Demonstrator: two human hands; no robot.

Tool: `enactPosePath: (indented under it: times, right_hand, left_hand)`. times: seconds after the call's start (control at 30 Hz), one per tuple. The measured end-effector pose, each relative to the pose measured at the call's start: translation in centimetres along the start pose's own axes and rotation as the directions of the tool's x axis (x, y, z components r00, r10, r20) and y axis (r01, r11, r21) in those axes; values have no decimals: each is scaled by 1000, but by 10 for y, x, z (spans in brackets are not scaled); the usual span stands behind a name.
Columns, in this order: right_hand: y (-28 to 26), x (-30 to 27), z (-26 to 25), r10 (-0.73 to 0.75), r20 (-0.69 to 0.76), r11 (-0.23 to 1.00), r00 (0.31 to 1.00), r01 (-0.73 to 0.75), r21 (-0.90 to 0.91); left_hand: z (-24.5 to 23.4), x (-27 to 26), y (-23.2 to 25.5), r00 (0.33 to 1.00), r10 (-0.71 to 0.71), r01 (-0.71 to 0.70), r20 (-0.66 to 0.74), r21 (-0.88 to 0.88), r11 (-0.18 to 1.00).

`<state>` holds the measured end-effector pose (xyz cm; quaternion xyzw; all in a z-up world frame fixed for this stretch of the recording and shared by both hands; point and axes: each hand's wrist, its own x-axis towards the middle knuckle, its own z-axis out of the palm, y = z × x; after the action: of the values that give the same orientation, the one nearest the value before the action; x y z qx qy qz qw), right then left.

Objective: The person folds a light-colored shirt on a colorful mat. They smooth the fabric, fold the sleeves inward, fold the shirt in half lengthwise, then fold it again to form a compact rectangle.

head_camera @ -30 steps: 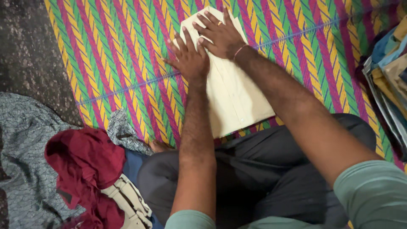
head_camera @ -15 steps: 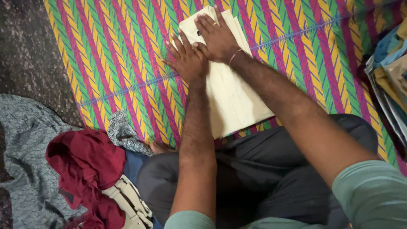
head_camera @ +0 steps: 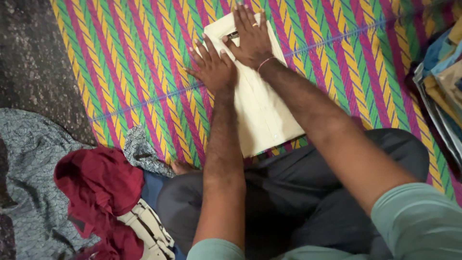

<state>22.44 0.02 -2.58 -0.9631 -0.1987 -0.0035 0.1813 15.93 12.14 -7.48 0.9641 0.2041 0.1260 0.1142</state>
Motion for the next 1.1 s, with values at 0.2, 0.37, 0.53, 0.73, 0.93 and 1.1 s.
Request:
enactPosePath:
  times: [0.2,0.37,0.53,0.73,0.93,1.1]
  right_hand:
    - [7,-12,-3,98,3,995,995,-98,-16]
    - [20,-60,-28,47,97,995,994,-38,-89]
    - [11,-150,-71,-143,262,891,954,239,-385]
    - [-10,-230,-79,-599,587,684,545,729,22]
    - [3,-241,-44,-701,566,472,435,877,-89]
    - [8,-251,-28,-661,569,426,489,869,-252]
  left_hand:
    - [0,2,-2,1000,19,-19,18,14,1000]
    - [-17,8,-8,985,56,-57,161,4,998]
    - [-68,14,-30,962,-27,34,271,-24,999]
    - [-145,15,-28,919,-3,-64,395,155,986]
    - [-226,-41,-36,818,129,-219,561,96,971]
    - [-226,-71,-60,624,82,-187,777,47,981]
